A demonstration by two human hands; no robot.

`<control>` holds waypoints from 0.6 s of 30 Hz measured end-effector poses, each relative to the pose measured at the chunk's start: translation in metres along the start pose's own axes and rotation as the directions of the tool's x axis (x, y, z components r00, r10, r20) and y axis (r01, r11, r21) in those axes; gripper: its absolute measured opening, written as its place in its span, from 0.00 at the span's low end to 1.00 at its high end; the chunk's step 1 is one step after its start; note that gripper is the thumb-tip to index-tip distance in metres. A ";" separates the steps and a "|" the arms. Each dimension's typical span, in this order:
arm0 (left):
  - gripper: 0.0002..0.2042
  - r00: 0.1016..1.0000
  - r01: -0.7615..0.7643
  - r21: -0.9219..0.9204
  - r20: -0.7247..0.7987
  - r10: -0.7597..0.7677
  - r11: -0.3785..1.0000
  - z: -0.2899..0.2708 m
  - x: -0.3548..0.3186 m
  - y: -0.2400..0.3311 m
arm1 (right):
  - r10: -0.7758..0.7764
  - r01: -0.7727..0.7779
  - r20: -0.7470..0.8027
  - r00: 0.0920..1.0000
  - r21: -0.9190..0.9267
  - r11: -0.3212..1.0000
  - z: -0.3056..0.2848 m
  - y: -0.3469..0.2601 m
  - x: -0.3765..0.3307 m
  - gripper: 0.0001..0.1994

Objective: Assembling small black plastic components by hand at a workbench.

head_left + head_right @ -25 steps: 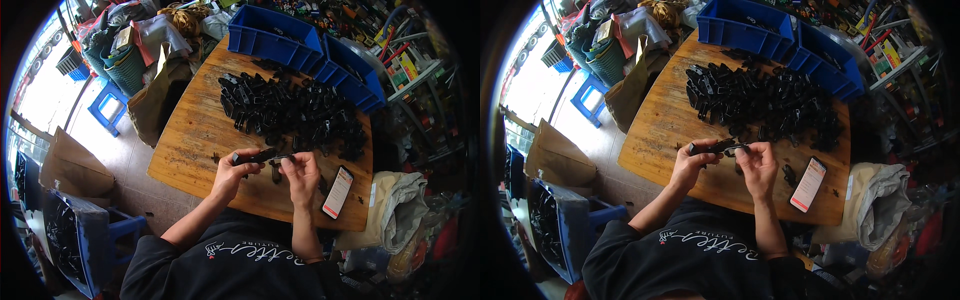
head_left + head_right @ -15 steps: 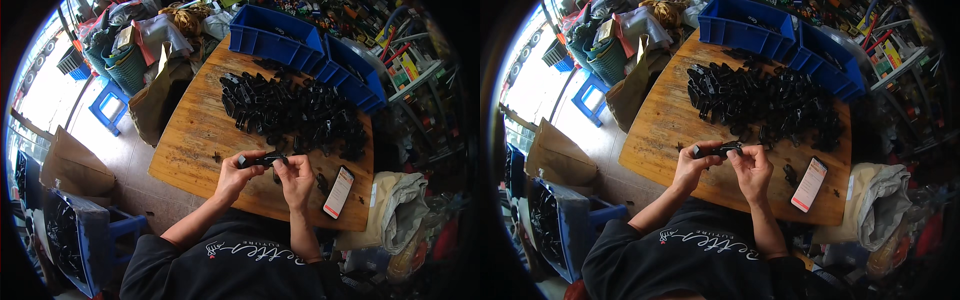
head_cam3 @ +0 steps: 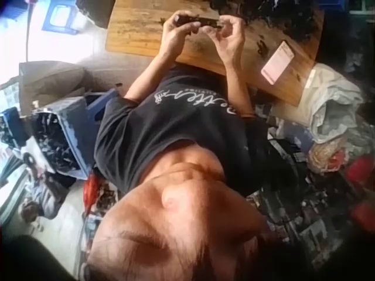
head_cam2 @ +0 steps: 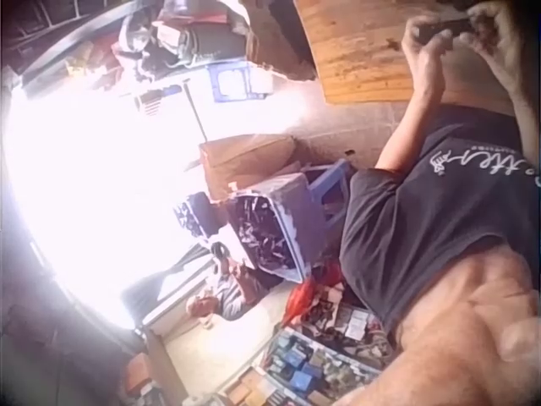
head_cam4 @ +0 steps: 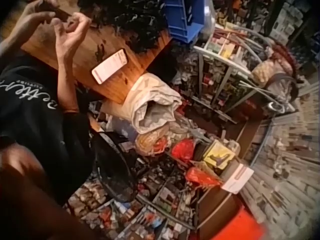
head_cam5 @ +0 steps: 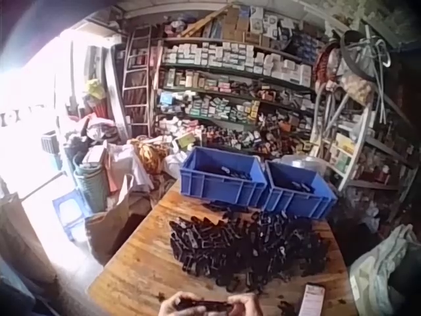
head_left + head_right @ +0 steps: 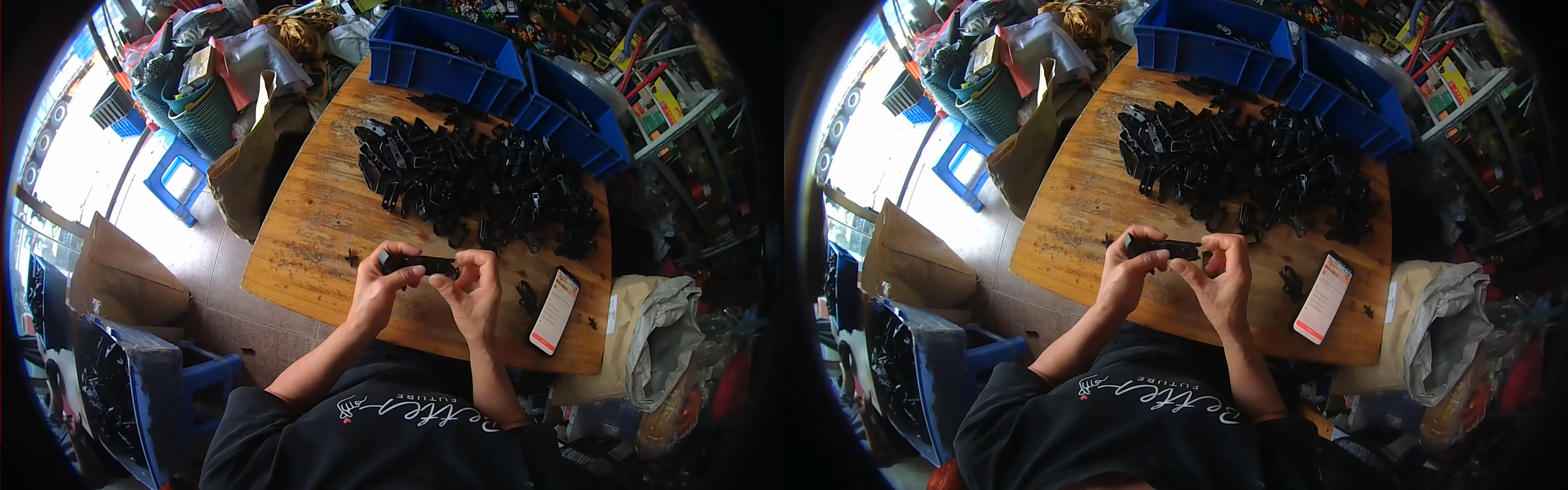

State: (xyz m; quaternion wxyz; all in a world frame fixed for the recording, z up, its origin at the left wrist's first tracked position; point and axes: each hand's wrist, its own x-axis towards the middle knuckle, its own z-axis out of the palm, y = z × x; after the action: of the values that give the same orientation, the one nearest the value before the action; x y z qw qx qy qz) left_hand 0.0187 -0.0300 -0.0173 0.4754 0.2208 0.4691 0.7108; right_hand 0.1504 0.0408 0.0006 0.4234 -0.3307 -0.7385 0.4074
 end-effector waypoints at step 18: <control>0.11 0.999 0.032 -0.570 0.040 -0.011 0.821 -0.034 0.012 0.009 | -0.131 0.058 0.618 0.776 0.137 0.989 0.012 -0.017 0.065 0.17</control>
State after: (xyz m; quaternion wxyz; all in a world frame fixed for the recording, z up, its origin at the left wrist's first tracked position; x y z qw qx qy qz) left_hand -0.0167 -0.0355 -0.0271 0.5357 0.0756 0.2293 0.8092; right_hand 0.1096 0.0833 0.0344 0.1923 -0.1158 -0.8291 0.5121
